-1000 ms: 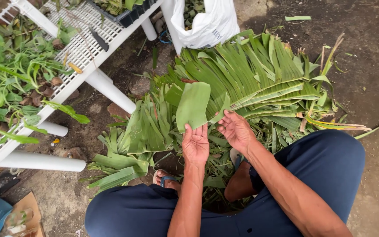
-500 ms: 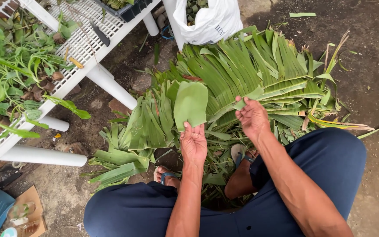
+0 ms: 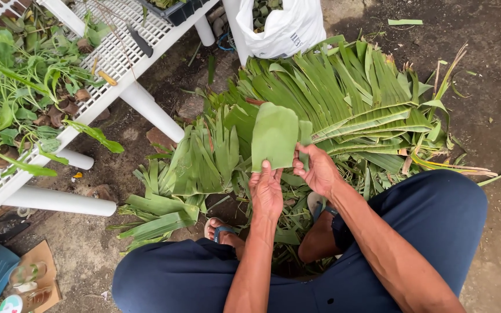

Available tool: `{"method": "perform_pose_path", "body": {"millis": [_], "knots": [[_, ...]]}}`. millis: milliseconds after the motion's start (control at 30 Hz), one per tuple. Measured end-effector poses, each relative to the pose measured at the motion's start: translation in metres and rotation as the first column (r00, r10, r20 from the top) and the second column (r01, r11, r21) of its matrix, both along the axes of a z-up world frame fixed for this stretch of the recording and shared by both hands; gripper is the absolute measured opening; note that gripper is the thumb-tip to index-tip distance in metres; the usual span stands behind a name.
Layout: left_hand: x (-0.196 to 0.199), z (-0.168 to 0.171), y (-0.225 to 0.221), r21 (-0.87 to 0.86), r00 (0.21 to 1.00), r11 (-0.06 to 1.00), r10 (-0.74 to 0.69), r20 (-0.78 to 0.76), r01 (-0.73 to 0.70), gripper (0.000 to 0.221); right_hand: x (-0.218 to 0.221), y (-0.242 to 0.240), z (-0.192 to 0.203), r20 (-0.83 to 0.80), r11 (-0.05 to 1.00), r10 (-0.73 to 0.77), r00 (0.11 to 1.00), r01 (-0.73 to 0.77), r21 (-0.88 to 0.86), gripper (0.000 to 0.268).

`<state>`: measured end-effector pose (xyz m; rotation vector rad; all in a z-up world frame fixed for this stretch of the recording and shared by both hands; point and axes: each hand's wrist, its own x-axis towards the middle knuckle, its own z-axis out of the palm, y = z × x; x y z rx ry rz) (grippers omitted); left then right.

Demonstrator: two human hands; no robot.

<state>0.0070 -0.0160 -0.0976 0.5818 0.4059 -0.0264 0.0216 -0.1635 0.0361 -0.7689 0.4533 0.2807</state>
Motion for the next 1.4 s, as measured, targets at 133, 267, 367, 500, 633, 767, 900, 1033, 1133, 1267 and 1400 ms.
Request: {"method": "perform_pose_path", "body": {"millis": [133, 267, 367, 500, 633, 767, 900, 1033, 1133, 1267, 1400], "knots": [[-0.003, 0.017, -0.007, 0.087, 1.0, 0.996, 0.004, 0.009, -0.005, 0.029, -0.002, 0.004, 0.007, 0.051, 0.994, 0.006, 0.999, 0.0, -0.111, 0.02], [-0.004, 0.018, -0.012, 0.143, 1.0, 0.99, 0.01, 0.017, -0.012, 0.032, 0.002, 0.003, -0.019, 0.084, 0.974, -0.055, 0.995, 0.072, -0.213, 0.019], [-0.004, 0.021, -0.015, 0.188, 0.999, 0.982, 0.012, 0.034, -0.019, 0.031, 0.005, 0.003, -0.02, 0.081, 0.961, -0.089, 0.993, 0.107, -0.255, 0.017], [-0.005, 0.018, -0.014, 0.19, 0.999, 0.982, 0.009, 0.038, -0.016, 0.031, 0.004, 0.003, -0.022, 0.092, 0.952, -0.091, 0.992, 0.114, -0.285, 0.017], [-0.005, 0.016, -0.014, 0.165, 1.0, 0.986, 0.008, 0.025, -0.012, 0.031, 0.005, 0.006, -0.025, 0.098, 0.932, -0.105, 0.99, 0.132, -0.336, 0.016], [-0.008, 0.043, -0.021, 0.15, 1.0, 0.988, 0.016, 0.017, -0.018, 0.032, 0.001, 0.01, -0.02, 0.123, 0.906, -0.113, 0.986, 0.154, -0.393, 0.015], [-0.005, -0.007, -0.012, 0.105, 1.0, 0.994, -0.015, 0.004, 0.014, 0.03, -0.004, 0.015, -0.004, 0.134, 0.88, -0.121, 0.984, 0.169, -0.443, 0.016], [-0.006, -0.015, -0.009, 0.154, 0.999, 0.987, 0.036, 0.007, -0.037, 0.029, -0.003, 0.016, -0.02, 0.123, 0.824, -0.115, 0.986, 0.164, -0.543, 0.018], [-0.002, -0.034, -0.004, 0.151, 1.0, 0.988, 0.028, 0.003, -0.028, 0.028, -0.002, 0.017, -0.02, 0.115, 0.788, -0.09, 0.989, 0.141, -0.599, 0.017], [-0.006, 0.009, -0.008, 0.159, 0.998, 0.986, 0.056, 0.0, -0.055, 0.029, -0.002, 0.016, -0.026, 0.128, 0.795, -0.069, 0.989, 0.132, -0.592, 0.016], [-0.01, 0.075, -0.009, 0.09, 1.0, 0.996, 0.023, -0.015, -0.021, 0.031, -0.001, 0.012, -0.031, 0.144, 0.823, -0.063, 0.988, 0.133, -0.552, 0.012]]}}
